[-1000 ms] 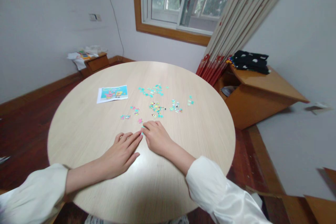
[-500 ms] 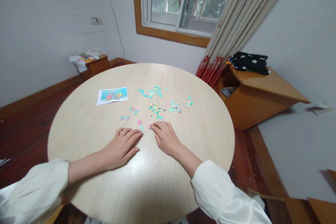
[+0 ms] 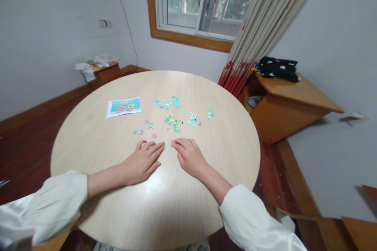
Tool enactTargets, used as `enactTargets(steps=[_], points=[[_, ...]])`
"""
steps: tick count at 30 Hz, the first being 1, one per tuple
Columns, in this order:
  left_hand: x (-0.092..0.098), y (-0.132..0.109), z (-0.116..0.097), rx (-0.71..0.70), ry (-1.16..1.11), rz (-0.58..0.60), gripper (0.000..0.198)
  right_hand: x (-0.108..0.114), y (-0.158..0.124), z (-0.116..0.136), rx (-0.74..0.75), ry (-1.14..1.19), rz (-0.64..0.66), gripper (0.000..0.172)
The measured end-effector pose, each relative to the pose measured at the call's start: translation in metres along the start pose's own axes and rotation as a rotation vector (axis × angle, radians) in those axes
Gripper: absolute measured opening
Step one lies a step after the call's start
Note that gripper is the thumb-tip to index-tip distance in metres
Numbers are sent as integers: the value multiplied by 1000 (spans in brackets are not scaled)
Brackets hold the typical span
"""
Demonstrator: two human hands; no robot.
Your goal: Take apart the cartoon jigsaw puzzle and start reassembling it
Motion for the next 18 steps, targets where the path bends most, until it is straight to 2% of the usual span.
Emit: enactTargets(steps=[5, 11, 18], points=[[5, 21, 4, 7, -112, -60, 38, 8, -9, -6, -35, -21, -52, 36], [18, 16, 23, 30, -172, -218, 39, 7, -9, -7, -68, -14, -57, 37], [6, 14, 16, 7, -68, -75, 48, 9, -7, -6, -80, -5, -43, 38]])
Point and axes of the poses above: each hand's wrist, its own y-axis towards the middle knuckle, its own x-axis out of the back of the hand, z = x × y, the point moved 8 cm from there along y, towards the middle knuckle, and after that the axes turned 3 degrees about -y, right-handed, at the moved point
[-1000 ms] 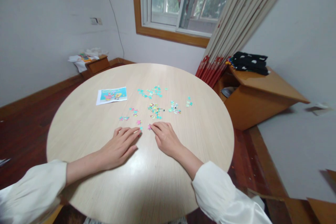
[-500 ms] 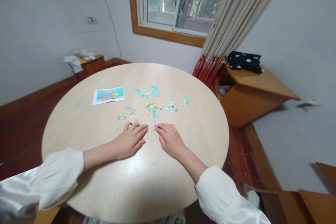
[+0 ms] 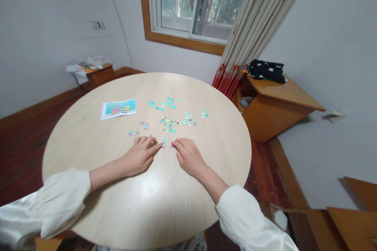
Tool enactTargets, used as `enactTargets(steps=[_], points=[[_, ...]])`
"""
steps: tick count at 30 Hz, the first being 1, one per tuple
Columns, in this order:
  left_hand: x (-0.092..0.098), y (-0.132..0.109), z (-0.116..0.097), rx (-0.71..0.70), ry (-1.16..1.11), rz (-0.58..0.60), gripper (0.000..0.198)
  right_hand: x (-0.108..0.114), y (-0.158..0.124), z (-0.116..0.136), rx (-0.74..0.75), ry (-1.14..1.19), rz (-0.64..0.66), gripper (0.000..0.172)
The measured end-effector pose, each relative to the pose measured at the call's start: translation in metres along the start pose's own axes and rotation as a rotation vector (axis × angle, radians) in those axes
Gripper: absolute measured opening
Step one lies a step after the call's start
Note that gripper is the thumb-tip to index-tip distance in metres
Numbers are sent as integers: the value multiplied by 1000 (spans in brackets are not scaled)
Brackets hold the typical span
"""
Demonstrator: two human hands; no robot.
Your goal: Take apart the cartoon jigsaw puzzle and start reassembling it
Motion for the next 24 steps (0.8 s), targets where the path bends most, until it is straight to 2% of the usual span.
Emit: enactTargets(steps=[5, 9, 12, 18, 21, 24], points=[[0, 1, -6, -3, -6, -29, 52, -2, 1, -1, -24, 11, 21, 40], [-2, 2, -5, -18, -9, -40, 49, -3, 0, -7, -47, 23, -12, 37], [4, 3, 14, 60, -52, -139, 42, -3, 0, -14, -69, 32, -52, 37], [27, -7, 77, 374, -156, -381, 24, 0, 0, -28, -112, 28, -146, 35], [31, -12, 88, 445, -175, -419, 19, 1, 0, -33, -136, -1, -171, 34], [26, -9, 84, 421, -189, -412, 17, 1, 1, -36, -149, -41, -197, 34]])
Point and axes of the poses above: each hand's wrist, its own y-axis towards the middle knuckle, its own x-axis out of the back of the hand, z = x × y, the point moved 8 cm from there along y, towards the middle knuckle, and after that the axes turned 3 degrees about -y, right-handed, at the moved point
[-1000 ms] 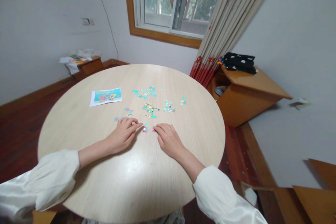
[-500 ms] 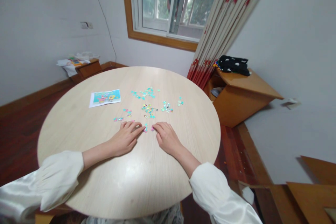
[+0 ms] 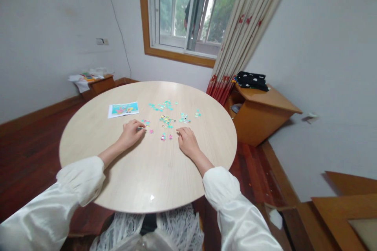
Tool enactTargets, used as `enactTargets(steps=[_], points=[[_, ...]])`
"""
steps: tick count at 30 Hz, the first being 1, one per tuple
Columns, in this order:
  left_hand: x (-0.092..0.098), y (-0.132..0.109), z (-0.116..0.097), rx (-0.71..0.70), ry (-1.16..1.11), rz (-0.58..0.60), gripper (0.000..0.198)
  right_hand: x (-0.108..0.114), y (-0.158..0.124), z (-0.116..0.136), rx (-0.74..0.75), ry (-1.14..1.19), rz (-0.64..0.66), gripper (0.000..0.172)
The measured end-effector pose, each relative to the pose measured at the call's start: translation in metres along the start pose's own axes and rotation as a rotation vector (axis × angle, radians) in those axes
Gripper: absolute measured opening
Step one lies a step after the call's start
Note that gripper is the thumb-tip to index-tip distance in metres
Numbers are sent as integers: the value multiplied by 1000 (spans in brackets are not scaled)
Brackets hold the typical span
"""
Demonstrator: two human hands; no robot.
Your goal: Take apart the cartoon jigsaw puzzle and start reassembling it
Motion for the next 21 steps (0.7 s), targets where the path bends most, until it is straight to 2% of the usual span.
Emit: enactTargets(steps=[7, 13, 17, 21], points=[[-23, 1, -16, -170, 5, 136, 28, -3, 3, -3, -43, -98, 7, 32], [-29, 1, -14, -191, 14, 182, 30, -4, 2, -1, -45, -109, 36, 31], [-26, 0, -15, -183, 5, 159, 28, -5, 1, 5, -1, -89, 74, 31], [-16, 1, -6, -119, -7, 53, 24, -5, -1, 14, 48, -59, 107, 31]])
Point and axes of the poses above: each hand's wrist, its own y-axis towards the middle knuckle, its own x-axis out of the back of the hand, z = x × y, the point moved 8 cm from there along y, towards the middle knuckle, and after that the axes turned 3 degrees about -y, right-handed, at the moved point
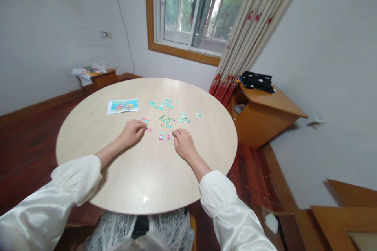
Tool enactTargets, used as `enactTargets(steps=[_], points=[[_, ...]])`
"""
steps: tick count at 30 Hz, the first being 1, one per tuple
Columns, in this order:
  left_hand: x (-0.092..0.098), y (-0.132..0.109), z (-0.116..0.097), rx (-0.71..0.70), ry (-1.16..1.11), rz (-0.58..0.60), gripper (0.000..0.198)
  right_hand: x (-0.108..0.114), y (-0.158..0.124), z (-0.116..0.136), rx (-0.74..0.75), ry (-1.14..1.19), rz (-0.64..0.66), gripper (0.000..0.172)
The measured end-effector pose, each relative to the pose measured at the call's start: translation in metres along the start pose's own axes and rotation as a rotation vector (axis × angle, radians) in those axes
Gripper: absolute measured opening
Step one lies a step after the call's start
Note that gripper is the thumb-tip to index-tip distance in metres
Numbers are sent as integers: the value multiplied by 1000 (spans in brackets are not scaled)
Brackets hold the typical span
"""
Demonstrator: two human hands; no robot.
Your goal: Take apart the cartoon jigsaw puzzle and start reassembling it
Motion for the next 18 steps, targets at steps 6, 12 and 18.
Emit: enactTargets(steps=[6, 12, 18], points=[[12, -4, 12, 70, 16, -127, 22, 1, -1, 4, 28, 140, 14, 32], [20, -11, 30, 214, 28, -220, 23, 1, -1, -4, -26, 301, 16, 31], [24, -18, 51, 339, 7, -276, 28, -2, 1, -4, -13, 288, 11, 31]])
Point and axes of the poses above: each hand's wrist, its own y-axis towards the middle knuckle, its own x-axis out of the back of the hand, z = x × y, the point moved 8 cm from there along y, towards the middle knuckle, and after that the axes turned 3 degrees about -y, right-handed, at the moved point
